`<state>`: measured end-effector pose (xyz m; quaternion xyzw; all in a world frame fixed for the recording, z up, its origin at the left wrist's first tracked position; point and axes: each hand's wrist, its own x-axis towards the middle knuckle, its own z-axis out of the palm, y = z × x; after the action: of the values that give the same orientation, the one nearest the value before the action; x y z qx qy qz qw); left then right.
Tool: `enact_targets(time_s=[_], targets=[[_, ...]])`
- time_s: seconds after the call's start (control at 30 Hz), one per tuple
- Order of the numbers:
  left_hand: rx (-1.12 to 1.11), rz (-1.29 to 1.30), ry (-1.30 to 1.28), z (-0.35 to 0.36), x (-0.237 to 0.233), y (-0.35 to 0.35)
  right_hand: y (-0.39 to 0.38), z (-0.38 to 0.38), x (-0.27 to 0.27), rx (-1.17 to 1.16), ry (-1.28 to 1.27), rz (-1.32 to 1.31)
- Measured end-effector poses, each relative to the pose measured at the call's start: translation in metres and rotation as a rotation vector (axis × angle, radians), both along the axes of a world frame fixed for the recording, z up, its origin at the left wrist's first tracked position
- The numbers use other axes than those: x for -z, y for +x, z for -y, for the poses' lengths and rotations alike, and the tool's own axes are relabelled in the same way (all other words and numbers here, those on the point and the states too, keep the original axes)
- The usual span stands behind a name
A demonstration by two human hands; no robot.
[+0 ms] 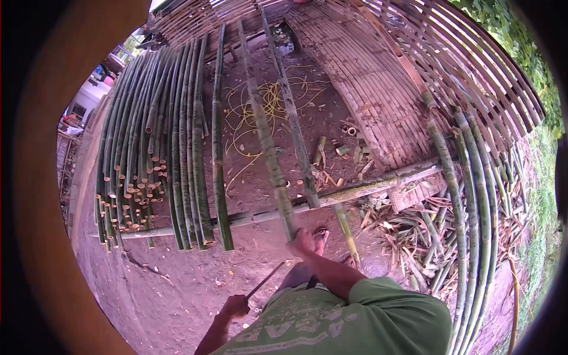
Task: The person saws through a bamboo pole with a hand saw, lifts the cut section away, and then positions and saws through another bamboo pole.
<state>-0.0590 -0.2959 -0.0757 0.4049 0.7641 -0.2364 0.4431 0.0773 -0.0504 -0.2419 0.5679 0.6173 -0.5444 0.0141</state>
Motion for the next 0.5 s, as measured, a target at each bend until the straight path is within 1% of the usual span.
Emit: enact_targets(time_s=[0.03, 0.07, 0.13, 0.17, 0.3, 0.4, 0.5], targets=[[-0.069, 0.004, 0.058, 0.01, 0.002, 0.0, 0.019, -0.009, -0.016, 0.013, 0.024, 0.102], [-0.146, -0.03, 0.067, 0.017, 0.007, 0.001, 0.023, -0.008, 0.003, -0.036, 0.077, 0.15], [-0.173, 0.012, 0.091, 0.024, 0.018, -0.001, 0.024, -0.004, 0.013, -0.112, 0.136, 0.225], [-0.219, 0.032, 0.063, 0.026, 0.022, -0.003, 0.025, -0.004, 0.018, -0.135, 0.154, 0.241], [-0.261, 0.06, 0.062, 0.005, 0.011, -0.005, 0.024, -0.01, 0.008, -0.141, 0.144, 0.214], [-0.306, 0.067, 0.123, 0.016, 0.025, -0.012, 0.026, -0.013, 0.0, -0.107, 0.055, 0.214], [-0.368, 0.037, 0.194, 0.027, 0.035, -0.012, 0.039, -0.019, 0.008, -0.13, 0.092, 0.225]])
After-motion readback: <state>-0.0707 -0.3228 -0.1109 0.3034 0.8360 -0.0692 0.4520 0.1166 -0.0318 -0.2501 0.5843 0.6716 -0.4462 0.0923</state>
